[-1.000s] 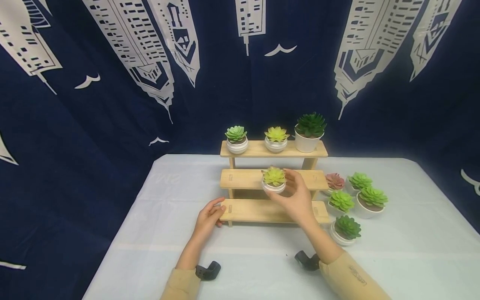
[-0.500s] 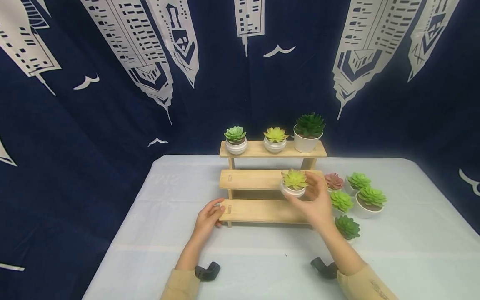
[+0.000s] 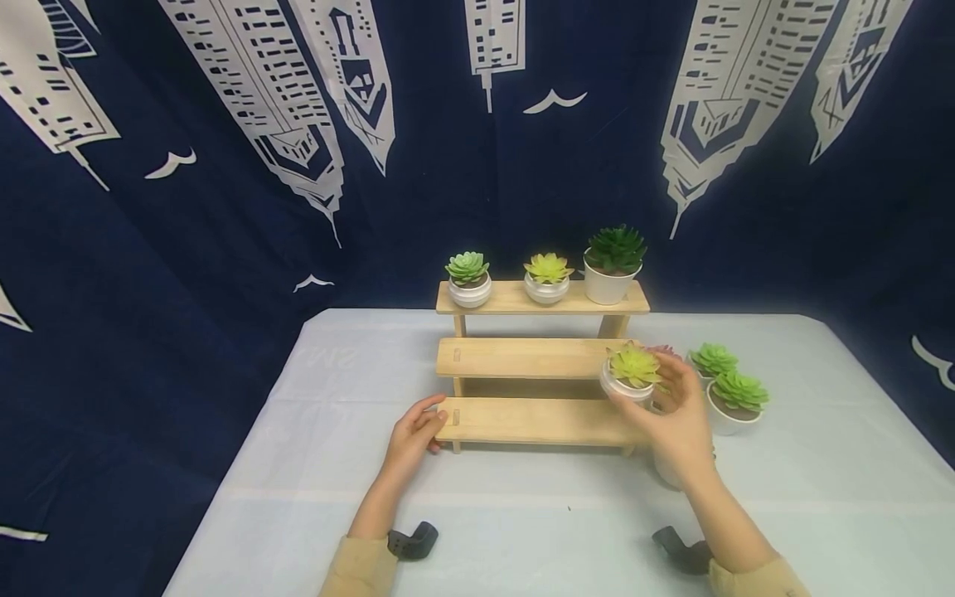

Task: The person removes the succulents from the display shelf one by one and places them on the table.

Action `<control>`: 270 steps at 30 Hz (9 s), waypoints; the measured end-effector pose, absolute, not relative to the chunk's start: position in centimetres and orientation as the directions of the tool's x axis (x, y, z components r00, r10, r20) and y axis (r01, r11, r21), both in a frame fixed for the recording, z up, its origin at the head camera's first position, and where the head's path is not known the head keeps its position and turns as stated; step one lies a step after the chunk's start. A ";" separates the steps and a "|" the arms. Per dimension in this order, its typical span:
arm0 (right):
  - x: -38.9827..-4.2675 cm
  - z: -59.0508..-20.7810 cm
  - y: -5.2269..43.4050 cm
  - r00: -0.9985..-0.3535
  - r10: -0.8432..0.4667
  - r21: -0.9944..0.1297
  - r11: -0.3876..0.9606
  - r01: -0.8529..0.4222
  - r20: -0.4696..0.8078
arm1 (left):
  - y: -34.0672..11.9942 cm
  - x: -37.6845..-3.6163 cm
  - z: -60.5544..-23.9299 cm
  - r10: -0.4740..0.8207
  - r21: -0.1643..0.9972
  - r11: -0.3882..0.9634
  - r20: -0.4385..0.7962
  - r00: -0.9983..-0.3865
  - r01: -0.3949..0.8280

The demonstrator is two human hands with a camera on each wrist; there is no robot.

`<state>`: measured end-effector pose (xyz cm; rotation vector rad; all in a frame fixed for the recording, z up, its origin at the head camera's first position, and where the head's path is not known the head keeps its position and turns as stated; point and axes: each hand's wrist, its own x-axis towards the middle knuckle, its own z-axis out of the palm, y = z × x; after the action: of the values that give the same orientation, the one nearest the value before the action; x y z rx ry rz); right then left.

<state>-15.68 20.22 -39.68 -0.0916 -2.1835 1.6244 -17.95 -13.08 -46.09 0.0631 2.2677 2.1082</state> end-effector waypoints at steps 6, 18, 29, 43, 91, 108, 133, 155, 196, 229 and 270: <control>-15.1 -39.6 21.6 -0.889 0.358 -0.921 0.360 -0.151 0.286 | -13.1 -17.9 -46.1 0.059 0.997 0.071 -0.011 -0.998 -0.007; -13.6 -39.9 24.2 -0.870 0.426 -0.923 0.377 -0.080 0.249 | -13.1 -18.2 -46.5 0.048 0.997 0.082 -0.019 -0.999 -0.015; -13.6 -43.8 29.3 -0.838 0.491 -0.907 0.420 -0.009 0.236 | -13.1 -18.0 -46.4 0.051 0.996 0.083 -0.014 -0.999 -0.010; -12.3 -45.8 32.3 -0.794 0.585 -0.920 0.382 0.092 0.163 | -13.1 -17.8 -46.1 0.056 0.997 0.071 -0.009 -0.998 -0.005; -9.5 -46.9 33.8 -0.850 0.523 -0.778 0.507 0.370 -0.064 | -13.4 -18.8 -48.1 0.048 0.998 0.066 -0.005 -0.999 -0.002; -9.8 -47.9 34.1 -0.916 0.400 -0.791 0.550 0.269 -0.033 | -13.5 -19.2 -49.2 0.044 0.998 0.057 0.007 -0.999 0.009; -10.8 -44.2 34.0 -0.923 0.373 -0.772 0.613 0.167 0.096 | -13.0 -17.9 -46.1 0.065 0.997 0.072 -0.022 -0.998 -0.017; -14.3 -38.7 31.0 -0.929 0.292 -0.796 0.605 -0.004 0.227 | -13.3 -18.6 -47.8 0.055 0.998 0.057 -0.018 -0.998 -0.015; -24.4 -34.8 23.1 -0.914 0.199 -0.886 0.385 -0.258 0.353 | -13.4 -19.3 -49.3 0.036 0.999 0.053 -0.012 -0.999 -0.010; -27.8 -34.0 20.1 -0.932 0.225 -0.877 0.454 -0.158 0.284 | -13.4 -19.3 -49.3 0.038 0.998 0.055 0.000 -0.999 0.002; -25.2 -34.2 26.5 -0.891 0.311 -0.818 0.565 -0.106 0.330 | -13.5 -19.1 -49.4 0.063 0.996 0.048 0.073 -0.995 0.076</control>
<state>-25.23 26.52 -34.20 -0.1651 -2.3594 1.2754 -19.12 -13.51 -49.45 0.1511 2.2816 2.1684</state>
